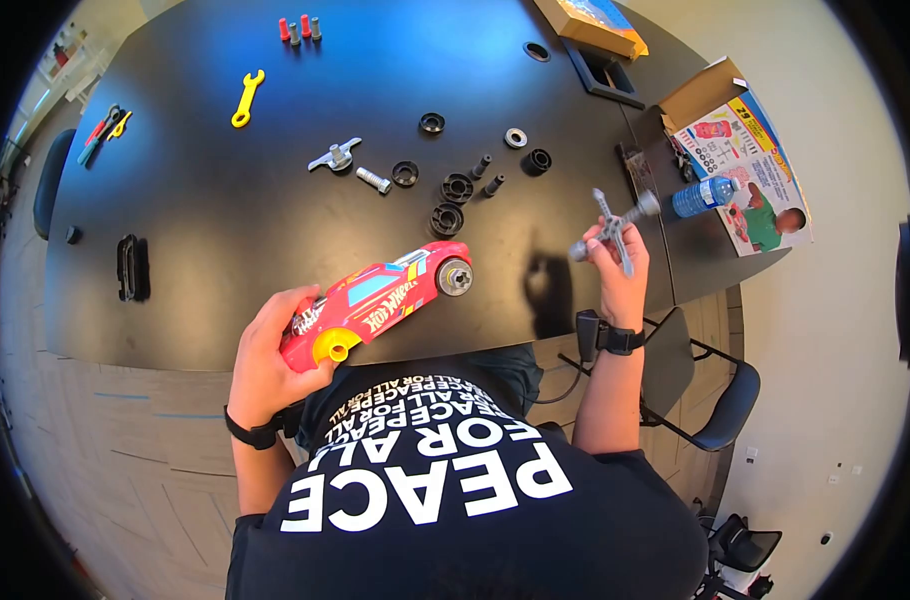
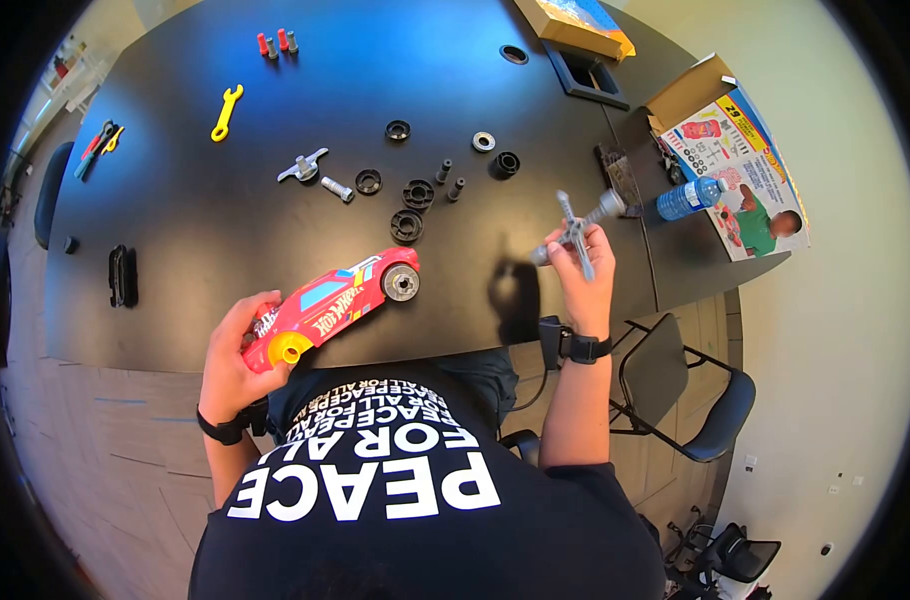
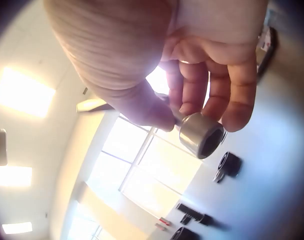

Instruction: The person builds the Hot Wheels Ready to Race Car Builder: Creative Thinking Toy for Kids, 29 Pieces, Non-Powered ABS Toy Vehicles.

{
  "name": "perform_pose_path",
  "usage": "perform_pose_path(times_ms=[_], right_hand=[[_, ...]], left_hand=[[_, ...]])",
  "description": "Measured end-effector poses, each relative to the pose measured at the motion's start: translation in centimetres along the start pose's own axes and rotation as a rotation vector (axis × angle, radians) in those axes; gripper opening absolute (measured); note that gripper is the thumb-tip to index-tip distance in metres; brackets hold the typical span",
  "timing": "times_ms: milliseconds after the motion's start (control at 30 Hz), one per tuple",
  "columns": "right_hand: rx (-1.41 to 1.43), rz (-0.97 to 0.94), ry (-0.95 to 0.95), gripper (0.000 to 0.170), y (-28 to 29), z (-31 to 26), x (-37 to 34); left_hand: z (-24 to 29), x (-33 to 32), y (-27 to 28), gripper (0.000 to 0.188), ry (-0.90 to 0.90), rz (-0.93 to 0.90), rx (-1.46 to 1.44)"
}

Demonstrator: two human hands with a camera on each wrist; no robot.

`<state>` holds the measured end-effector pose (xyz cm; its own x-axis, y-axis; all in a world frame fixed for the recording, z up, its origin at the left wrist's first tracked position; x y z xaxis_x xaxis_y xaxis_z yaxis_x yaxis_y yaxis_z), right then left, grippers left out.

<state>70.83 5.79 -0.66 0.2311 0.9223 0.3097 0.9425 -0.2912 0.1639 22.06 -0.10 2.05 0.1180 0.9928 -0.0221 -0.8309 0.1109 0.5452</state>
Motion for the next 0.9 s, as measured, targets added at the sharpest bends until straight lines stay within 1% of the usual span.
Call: perform_pose_path(times_ms=[67, 100, 133, 200, 233, 267, 300, 333, 367, 400, 467, 500, 533, 600, 633, 667, 733, 767, 833, 867, 900], right_hand=[[0.247, -0.008, -0.094, 0.046, -1.5, -0.4, -1.0], [0.323, -0.024, -0.104, 0.050, -2.4, -0.5, -1.2], [0.324, -0.024, -0.105, 0.050, -2.8, -1.0, -1.4], [0.416, -0.039, -0.166, 0.042, -3.6, -2.5, -1.7], [0.485, -0.052, -0.149, 0.032, -3.6, -2.4, -1.8], [0.484, -0.055, -0.152, 0.032, -3.3, -2.6, -1.8], [0.492, -0.103, -0.103, 0.030, -3.2, -3.6, -1.7], [0.500, -0.149, -0.053, 0.030, -3.2, -4.5, -1.7], [0.342, -0.120, 0.028, 0.027, -2.9, -5.2, -1.7], [0.342, -0.121, 0.028, 0.027, -3.1, -6.3, -1.7], [-0.031, -0.298, 0.217, 0.022, -4.7, -10.7, -1.7], [0.060, -0.235, 0.078, 0.021, -5.2, -11.5, -2.3], [0.059, -0.234, 0.079, 0.021, -5.6, -12.0, -2.3], [0.055, -0.352, 0.196, 0.020, -6.8, -13.5, -2.4], [-0.036, -0.396, 0.223, 0.019, -7.1, -14.4, -2.3], [-0.036, -0.397, 0.225, 0.019, -7.3, -14.7, -2.0], [-0.227, -0.506, 0.495, 0.020, -8.4, -16.2, -1.8], [-0.227, -0.509, 0.499, 0.020, -8.8, -16.9, -1.8], [-0.418, -0.601, 0.626, 0.023, -10.3, -18.8, -2.1], [-0.416, -0.604, 0.629, 0.023, -10.4, -19.4, -2.0], [-0.440, -0.660, 0.679, 0.024, -10.9, -20.1, -2.2]], left_hand=[[0.1, 0.0, 0.0, 0.069, -0.008, -0.001, 0.008], [0.1, 0.0, 0.0, 0.069, -0.010, -0.001, 0.008], [0.2, 0.0, 0.0, 0.069, -0.011, -0.001, 0.008], [0.1, 0.0, 0.0, 0.070, -0.010, 0.003, 0.008], [0.1, -0.1, 0.0, 0.070, -0.012, 0.007, 0.007], [0.0, -0.1, -0.1, 0.070, -0.008, 0.008, 0.005], [0.0, -0.1, -0.1, 0.070, -0.022, 0.012, 0.007], [0.0, -0.1, -0.1, 0.070, -0.037, 0.015, 0.010], [0.1, -0.1, -0.1, 0.070, -0.036, 0.016, 0.009], [0.2, -0.1, -0.1, 0.070, -0.041, 0.017, 0.017], [0.2, 0.0, 0.0, 0.070, -0.047, 0.018, 0.025], [0.2, 0.0, -0.1, 0.069, -0.065, 0.014, 0.037], [0.3, 0.0, -0.1, 0.068, -0.084, 0.009, 0.048], [0.4, 0.0, -0.1, 0.069, -0.068, 0.007, 0.041], [0.4, 0.0, -0.1, 0.070, -0.050, 0.008, 0.035], [0.5, 0.0, -0.1, 0.070, -0.050, 0.009, 0.034], [0.5, -0.1, -0.2, 0.070, -0.034, 0.006, 0.037], [0.5, -0.2, -0.2, 0.070, -0.034, 0.011, 0.035], [0.4, -0.3, -0.2, 0.069, -0.038, 0.017, 0.051], [0.4, -0.3, -0.2, 0.069, -0.036, 0.021, 0.052], [0.5, -0.3, -0.2, 0.069, -0.050, 0.021, 0.060]])
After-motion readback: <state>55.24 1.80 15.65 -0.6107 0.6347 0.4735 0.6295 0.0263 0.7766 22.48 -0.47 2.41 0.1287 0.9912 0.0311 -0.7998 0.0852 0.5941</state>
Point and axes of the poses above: each hand's wrist, its own x-axis towards the middle knuckle, its own y-axis out of the back of the hand, z = x × y, the point moved 6 cm from there along x, towards the middle knuckle, and after that the axes turned 9 degrees about y, right-handed, at the moved point
